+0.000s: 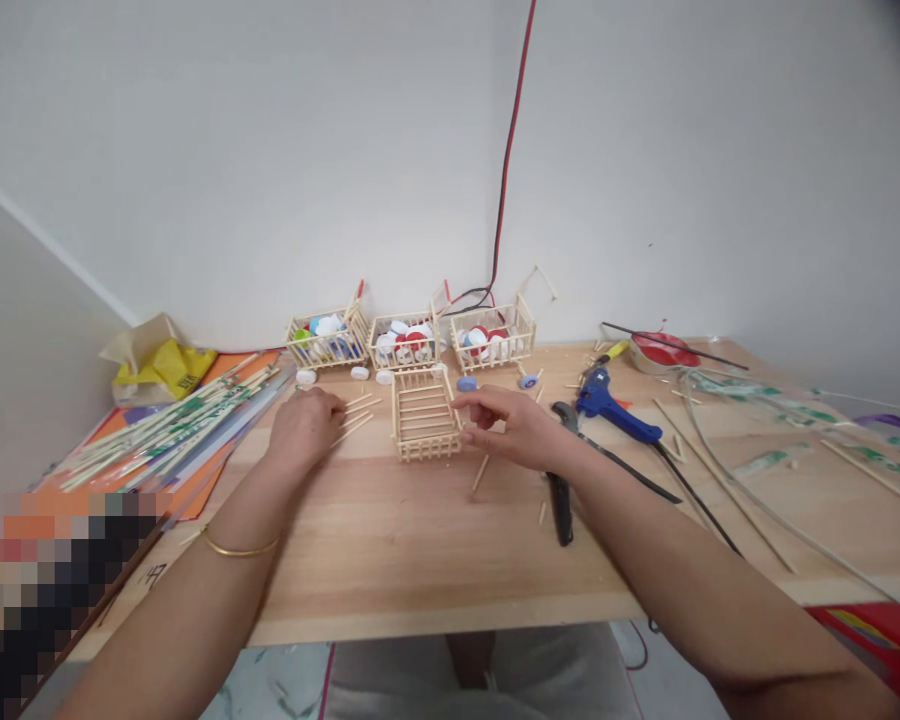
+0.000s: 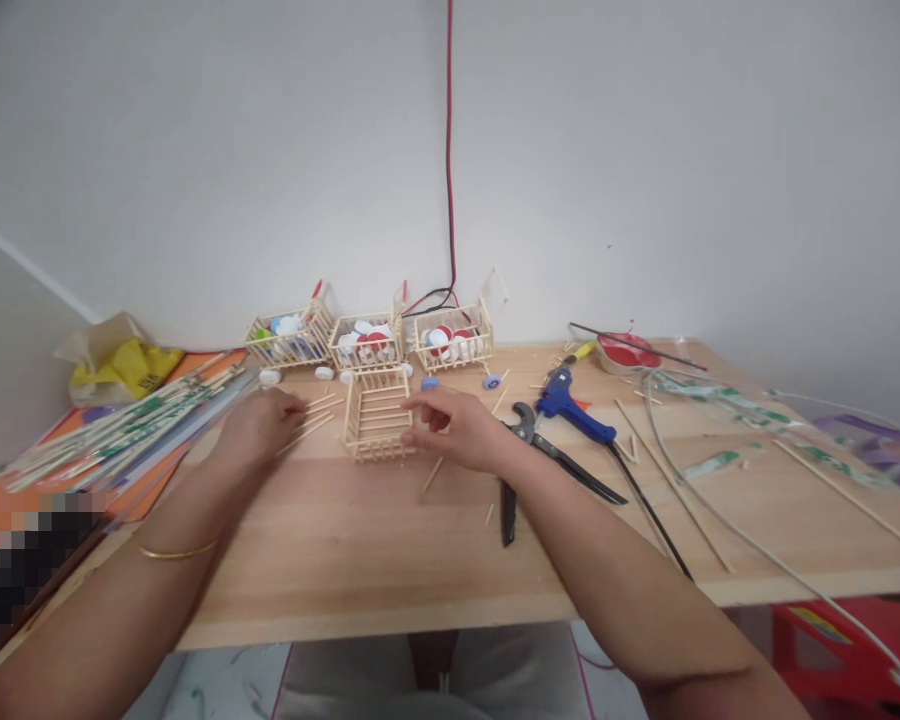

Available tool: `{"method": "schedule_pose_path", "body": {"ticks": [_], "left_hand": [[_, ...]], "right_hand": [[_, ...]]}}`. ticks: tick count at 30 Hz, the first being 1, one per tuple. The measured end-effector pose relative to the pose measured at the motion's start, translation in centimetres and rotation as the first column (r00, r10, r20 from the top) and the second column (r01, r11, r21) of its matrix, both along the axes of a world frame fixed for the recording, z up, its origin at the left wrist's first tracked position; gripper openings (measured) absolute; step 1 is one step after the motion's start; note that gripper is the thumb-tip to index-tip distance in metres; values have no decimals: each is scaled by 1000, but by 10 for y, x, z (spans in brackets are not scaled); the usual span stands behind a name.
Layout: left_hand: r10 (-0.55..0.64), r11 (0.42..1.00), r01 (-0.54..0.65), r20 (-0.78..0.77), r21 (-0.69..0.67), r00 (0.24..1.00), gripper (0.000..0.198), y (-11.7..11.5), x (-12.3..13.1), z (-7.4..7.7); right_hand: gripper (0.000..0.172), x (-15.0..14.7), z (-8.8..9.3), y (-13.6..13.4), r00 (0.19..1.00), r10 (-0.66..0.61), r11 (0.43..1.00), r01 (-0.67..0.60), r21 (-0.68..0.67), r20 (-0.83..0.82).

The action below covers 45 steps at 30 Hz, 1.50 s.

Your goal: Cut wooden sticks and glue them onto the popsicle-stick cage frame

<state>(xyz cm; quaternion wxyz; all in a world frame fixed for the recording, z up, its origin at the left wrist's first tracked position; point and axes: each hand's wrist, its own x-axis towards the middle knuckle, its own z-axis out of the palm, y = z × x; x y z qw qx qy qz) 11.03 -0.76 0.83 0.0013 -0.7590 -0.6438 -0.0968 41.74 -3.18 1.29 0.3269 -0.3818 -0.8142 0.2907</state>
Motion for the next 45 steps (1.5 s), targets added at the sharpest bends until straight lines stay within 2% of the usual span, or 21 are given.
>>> {"method": "schedule_pose_path", "body": {"ticks": [6, 9, 11, 14, 18, 20, 23, 25, 27, 30, 32, 34, 37, 40, 42, 44, 45], "left_hand": [[34, 999, -34, 9, 29, 999, 19, 2, 1, -3], [95, 991, -99, 52, 88, 994, 22, -5, 5, 3], [100, 980, -122, 138, 159, 985, 24, -11, 10, 10], [-59, 945, -58, 342, 322, 938, 18, -23, 21, 18], [-298, 905, 145, 355, 399, 886, 16, -37, 38, 20], [-390, 887, 250, 340, 389, 856, 16, -43, 46, 17], [-512, 838, 381, 322, 391, 796, 15, -52, 56, 10], [-586, 791, 450, 303, 414, 752, 14, -57, 61, 6], [-631, 755, 491, 279, 435, 724, 14, -60, 64, 4], [-614, 739, 448, 228, 504, 756, 20, -61, 66, 4], [-578, 739, 414, 186, 531, 794, 33, -58, 68, 4], [-563, 762, 436, 155, 479, 812, 36, -54, 69, 2], [-581, 794, 502, 186, 342, 792, 20, -50, 72, -4], [-591, 806, 522, 329, 279, 736, 20, -49, 70, -5], [-541, 838, 482, 494, 254, 681, 17, -51, 67, 0], [-388, 898, 412, 722, 155, 574, 15, -52, 62, 7], [-259, 921, 385, 841, 67, 475, 15, -53, 60, 11]], "right_hand": [[30, 1, -3, 3, 997, -42, 999, 43, 17, -62], [29, 2, -2, 4, 994, -74, 997, 76, 17, -82], [28, 3, 1, 3, 987, -122, 992, 123, 8, -105], [28, 2, 6, 1, 967, -195, 981, 193, -26, -165], [28, 0, 7, -1, 951, -216, 976, 218, -14, -221], [31, -1, 5, -4, 953, -133, 991, 132, -24, -271], [38, -5, 4, -10, 927, 45, 993, -84, -88, -372], [29, -8, 6, -15, 923, 117, 982, -163, -97, -366], [18, -9, 10, -20, 936, 131, 981, -170, -92, -327], [17, -6, 16, -20, 926, 29, 987, -85, -133, -377], [19, -2, 16, -16, 873, -83, 986, 1, -168, -480], [23, 2, 13, -9, 801, -171, 976, 59, -209, -574], [32, 5, 7, 0, 717, -250, 955, 73, -286, -651], [33, 5, 7, 3, 674, -291, 935, 51, -350, -679], [30, 5, 11, 3, 638, -310, 920, 13, -393, -705], [30, 5, 15, 3, 591, -330, 903, -30, -429, -736], [31, 6, 16, 3, 572, -339, 897, -42, -440, -747]]}}
